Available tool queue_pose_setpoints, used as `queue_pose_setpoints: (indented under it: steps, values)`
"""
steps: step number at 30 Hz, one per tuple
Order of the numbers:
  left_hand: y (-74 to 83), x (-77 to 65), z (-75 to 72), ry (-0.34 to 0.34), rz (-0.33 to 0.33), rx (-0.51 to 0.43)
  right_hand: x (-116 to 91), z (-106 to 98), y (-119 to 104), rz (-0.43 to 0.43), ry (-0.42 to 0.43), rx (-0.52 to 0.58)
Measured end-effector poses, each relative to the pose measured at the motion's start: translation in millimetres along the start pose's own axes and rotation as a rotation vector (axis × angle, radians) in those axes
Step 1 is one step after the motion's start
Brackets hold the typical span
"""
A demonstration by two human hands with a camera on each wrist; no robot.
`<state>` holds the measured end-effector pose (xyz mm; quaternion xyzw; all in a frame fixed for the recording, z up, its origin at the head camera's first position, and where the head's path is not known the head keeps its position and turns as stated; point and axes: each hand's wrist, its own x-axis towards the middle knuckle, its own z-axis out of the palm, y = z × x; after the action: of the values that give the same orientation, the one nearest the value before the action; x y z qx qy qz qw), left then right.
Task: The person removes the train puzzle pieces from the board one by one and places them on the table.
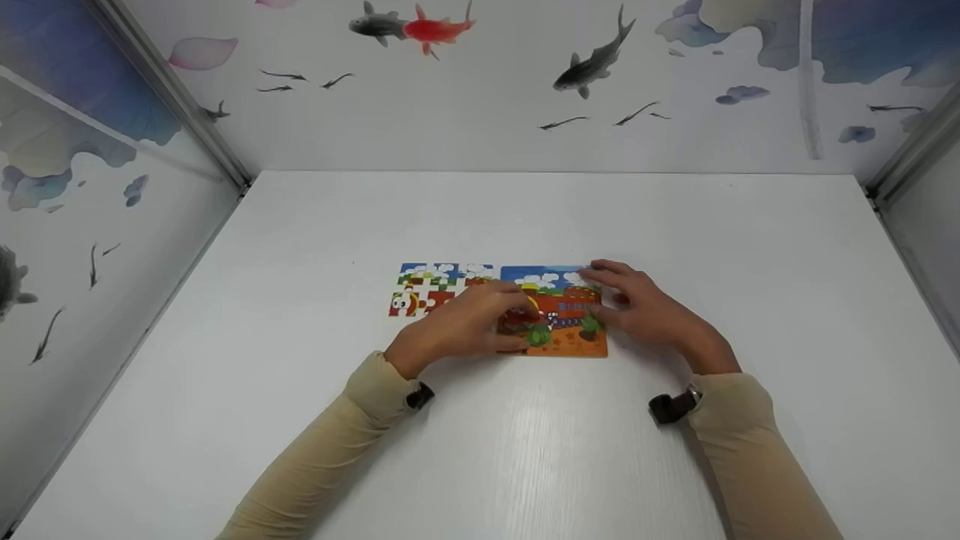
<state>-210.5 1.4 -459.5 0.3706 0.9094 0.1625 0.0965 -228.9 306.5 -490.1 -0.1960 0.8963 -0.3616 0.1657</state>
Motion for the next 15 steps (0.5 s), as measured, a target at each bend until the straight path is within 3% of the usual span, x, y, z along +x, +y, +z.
queue_pose_setpoints:
  steps: [10,15]
  values:
    - [2.4,-0.9,5.3,0.028,0.026,0.009,-0.5,-0.6,-1.1,-0.028,0.005,0.01]
    - [3.5,-1.6,4.4,0.004,0.032,-0.024,0.1,-1.2,-2.9,-0.035,0.004,0.011]
